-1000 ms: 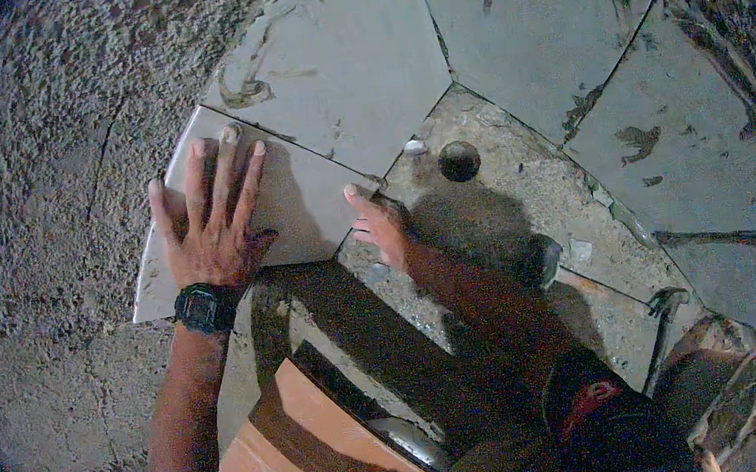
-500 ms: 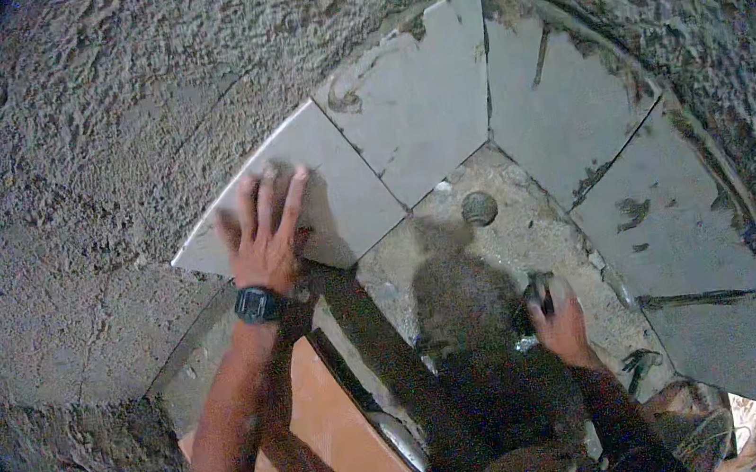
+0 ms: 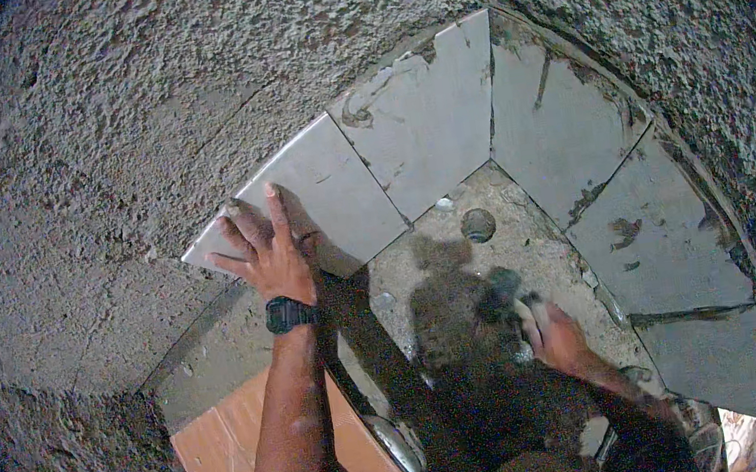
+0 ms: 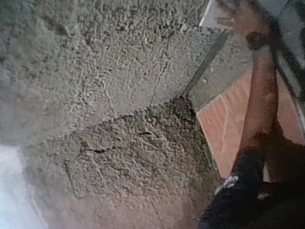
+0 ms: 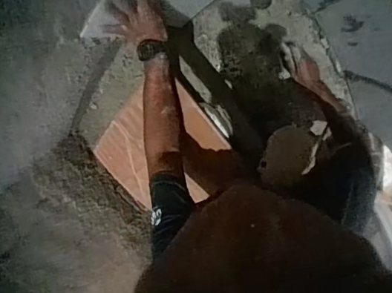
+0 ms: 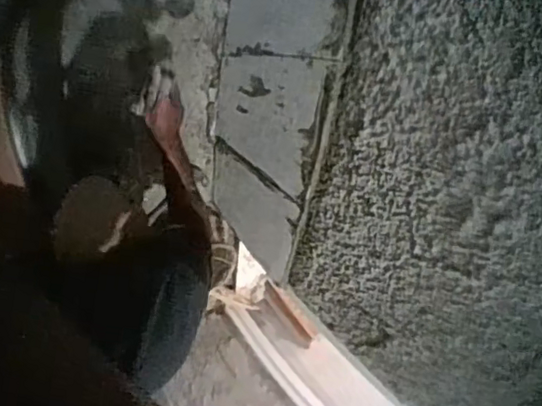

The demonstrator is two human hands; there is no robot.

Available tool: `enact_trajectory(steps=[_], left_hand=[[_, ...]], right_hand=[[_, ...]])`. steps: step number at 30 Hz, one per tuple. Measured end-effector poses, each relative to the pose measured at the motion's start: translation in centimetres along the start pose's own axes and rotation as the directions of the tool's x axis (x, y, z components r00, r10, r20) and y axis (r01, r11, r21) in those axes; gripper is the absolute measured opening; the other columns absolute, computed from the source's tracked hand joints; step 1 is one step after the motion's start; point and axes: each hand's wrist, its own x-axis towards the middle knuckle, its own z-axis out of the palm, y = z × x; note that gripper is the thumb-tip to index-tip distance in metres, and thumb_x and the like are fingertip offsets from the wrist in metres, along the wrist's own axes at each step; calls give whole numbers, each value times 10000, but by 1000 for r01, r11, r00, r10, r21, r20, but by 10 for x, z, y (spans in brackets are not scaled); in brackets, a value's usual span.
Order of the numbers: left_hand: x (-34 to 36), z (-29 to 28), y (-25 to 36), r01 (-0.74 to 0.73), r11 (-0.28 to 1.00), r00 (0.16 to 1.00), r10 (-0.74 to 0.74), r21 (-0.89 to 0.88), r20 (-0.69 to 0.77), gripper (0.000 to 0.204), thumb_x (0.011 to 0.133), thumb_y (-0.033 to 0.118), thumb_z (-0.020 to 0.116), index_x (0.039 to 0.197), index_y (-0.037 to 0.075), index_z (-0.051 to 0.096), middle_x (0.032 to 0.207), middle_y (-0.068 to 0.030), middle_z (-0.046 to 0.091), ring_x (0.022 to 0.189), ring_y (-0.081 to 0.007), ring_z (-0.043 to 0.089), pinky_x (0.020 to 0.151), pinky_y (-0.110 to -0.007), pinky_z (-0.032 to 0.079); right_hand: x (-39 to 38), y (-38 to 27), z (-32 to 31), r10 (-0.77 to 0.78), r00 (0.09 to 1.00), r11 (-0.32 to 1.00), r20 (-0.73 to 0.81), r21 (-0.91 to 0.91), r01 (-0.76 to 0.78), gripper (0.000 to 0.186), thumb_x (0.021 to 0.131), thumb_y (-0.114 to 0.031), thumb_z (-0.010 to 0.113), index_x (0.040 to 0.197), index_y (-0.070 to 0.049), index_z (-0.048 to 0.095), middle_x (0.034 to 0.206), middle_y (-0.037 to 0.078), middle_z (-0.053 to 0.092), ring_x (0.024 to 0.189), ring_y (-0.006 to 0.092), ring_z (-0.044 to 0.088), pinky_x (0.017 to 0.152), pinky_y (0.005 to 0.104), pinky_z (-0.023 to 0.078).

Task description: The person applies mortar onto the back of a tile using a trowel, attaches the tile to the wall, taps it with a mallet, and inserts spacers.

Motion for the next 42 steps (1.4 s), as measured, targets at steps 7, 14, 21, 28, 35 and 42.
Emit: enact_trajectory(steps=[7,14,21,28,35,42], left_hand=[[-1,3,-3,12,987,999,-19,-161,-44,1044,661,382,837,1503,399,220,1595,-172,-51,1465,-350,-134,1029,-777,-13],[0,6,-6,-13,999,999,10,-52,-44,1099,625,469,835,1519,347,206,1595,-163,-84,1454,-410,-118,1039,-761,-37],[-2,9,-7,28,989,1000,-29,-144,-5,988,675,414,819,1485,431,254,1602,-147,-46,1460,-353,-159,1032,-770,-21],[1,4,-9,35,983,999,-40,-179,-29,989,672,452,809,1488,424,251,1605,-133,-25,1466,-332,-146,1032,-770,-15],[1,1,-8,10,986,996,-24,-169,-82,1002,661,447,819,1491,412,258,1603,-141,-45,1467,-348,-132,1017,-783,-10],[4,1,-9,32,988,996,-44,-153,-77,1006,663,466,812,1498,389,256,1598,-161,-72,1456,-377,-157,989,-805,-9]], right_hand=[[130,-79,-56,-160,982,926,102,-330,185,424,791,-366,687,1105,-94,603,995,148,660,908,354,653,756,477,515],[203,-140,-106,-429,839,654,336,-525,545,466,895,-535,525,876,-88,654,922,143,652,856,364,640,735,451,500],[204,-152,-108,-555,794,582,247,-567,583,395,886,-515,537,995,-146,625,913,115,640,870,330,646,698,469,512],[205,-155,-116,-745,652,478,141,-568,670,324,890,-439,560,991,-132,583,825,94,596,753,311,628,601,450,494],[200,-164,-119,-829,556,445,55,-538,716,424,873,-522,563,920,-103,607,793,102,579,723,320,617,572,436,488],[208,-159,-123,-693,721,623,-17,-517,587,523,869,-612,524,956,-104,616,826,142,643,800,362,645,697,457,516]])
